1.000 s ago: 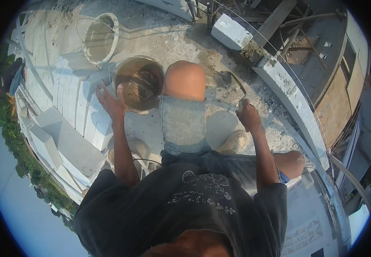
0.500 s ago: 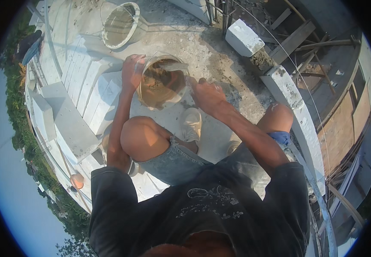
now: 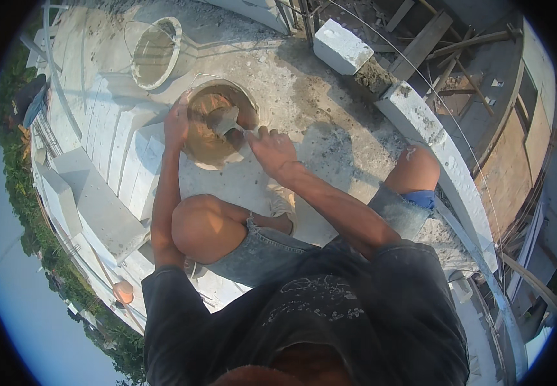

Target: Apply mortar and lay lightweight concrete blocks on a wall during house construction.

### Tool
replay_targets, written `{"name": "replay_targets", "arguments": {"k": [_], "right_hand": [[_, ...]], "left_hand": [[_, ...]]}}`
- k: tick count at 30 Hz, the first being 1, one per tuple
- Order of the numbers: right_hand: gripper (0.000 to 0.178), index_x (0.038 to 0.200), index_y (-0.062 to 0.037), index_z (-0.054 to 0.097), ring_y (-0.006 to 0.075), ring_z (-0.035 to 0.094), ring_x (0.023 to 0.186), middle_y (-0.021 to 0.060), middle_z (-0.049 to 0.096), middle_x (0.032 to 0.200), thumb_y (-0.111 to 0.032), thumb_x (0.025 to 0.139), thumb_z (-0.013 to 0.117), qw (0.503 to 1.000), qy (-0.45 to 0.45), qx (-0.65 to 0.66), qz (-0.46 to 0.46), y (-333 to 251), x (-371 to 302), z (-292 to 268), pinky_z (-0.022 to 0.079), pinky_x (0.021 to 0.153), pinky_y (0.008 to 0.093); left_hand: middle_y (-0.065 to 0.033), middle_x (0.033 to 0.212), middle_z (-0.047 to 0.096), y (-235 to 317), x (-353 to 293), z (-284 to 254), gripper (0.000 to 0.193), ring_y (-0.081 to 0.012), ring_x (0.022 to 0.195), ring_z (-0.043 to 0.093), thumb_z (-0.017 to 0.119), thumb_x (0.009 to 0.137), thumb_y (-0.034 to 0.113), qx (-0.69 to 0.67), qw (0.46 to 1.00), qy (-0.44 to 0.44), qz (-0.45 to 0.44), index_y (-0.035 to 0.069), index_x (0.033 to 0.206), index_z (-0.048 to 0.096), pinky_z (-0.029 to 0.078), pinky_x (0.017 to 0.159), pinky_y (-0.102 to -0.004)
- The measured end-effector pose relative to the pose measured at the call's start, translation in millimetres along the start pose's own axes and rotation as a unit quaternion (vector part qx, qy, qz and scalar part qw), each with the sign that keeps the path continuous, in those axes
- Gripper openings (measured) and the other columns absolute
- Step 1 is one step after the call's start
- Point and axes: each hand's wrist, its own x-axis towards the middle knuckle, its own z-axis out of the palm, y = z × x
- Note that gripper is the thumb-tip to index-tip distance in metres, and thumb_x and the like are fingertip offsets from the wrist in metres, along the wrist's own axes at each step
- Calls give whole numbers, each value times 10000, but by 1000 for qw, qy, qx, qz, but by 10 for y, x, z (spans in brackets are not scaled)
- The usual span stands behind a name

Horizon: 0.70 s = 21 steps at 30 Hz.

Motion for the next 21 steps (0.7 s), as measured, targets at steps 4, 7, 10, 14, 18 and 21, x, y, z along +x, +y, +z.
{"name": "replay_targets", "arguments": {"k": [4,7,10,14,18,21], "right_hand": [[469,1300,-125,485,354,665,908,190,577,1058,-53,842,554,992,113,44,42,-272,157,93,557,702,439],[459,1303,-117,490,345,670,913,207,584,1074,-53,851,543,996,47,66,44,-372,72,222,559,720,444],[393,1233,-79,548,336,663,950,183,613,1041,-68,841,577,997,-56,38,27,-196,-12,245,552,760,420],[397,1274,-113,535,345,666,927,174,604,1067,-95,877,540,995,57,70,31,-44,161,214,553,759,442],[413,1285,-107,528,339,668,903,194,602,1051,-95,872,535,991,89,93,30,-257,238,336,559,736,433],[387,1252,-71,550,313,678,862,195,619,999,-101,866,552,996,57,70,-3,-264,110,431,563,732,409]], "left_hand": [[-178,1118,681,99,91,64,511,-279,1068,631,430,996,474,65,995,-69,6,94,1275,625,451,945,-356],[-156,1079,694,180,148,82,509,-234,1020,631,442,993,470,60,994,-65,-58,79,1249,644,456,919,-336],[-147,1056,701,223,170,90,507,-209,992,629,459,987,467,-15,998,-56,-40,77,1257,638,458,901,-321],[-145,1049,704,239,177,110,497,-195,982,630,471,984,448,-33,997,-65,-33,64,1249,642,462,895,-320],[-142,1063,704,257,206,120,479,-199,996,629,478,984,423,26,997,-71,-10,45,1218,658,461,903,-323],[-143,1069,703,239,211,105,475,-203,1006,628,474,986,413,17,998,-65,-12,38,1212,659,460,911,-328]]}}
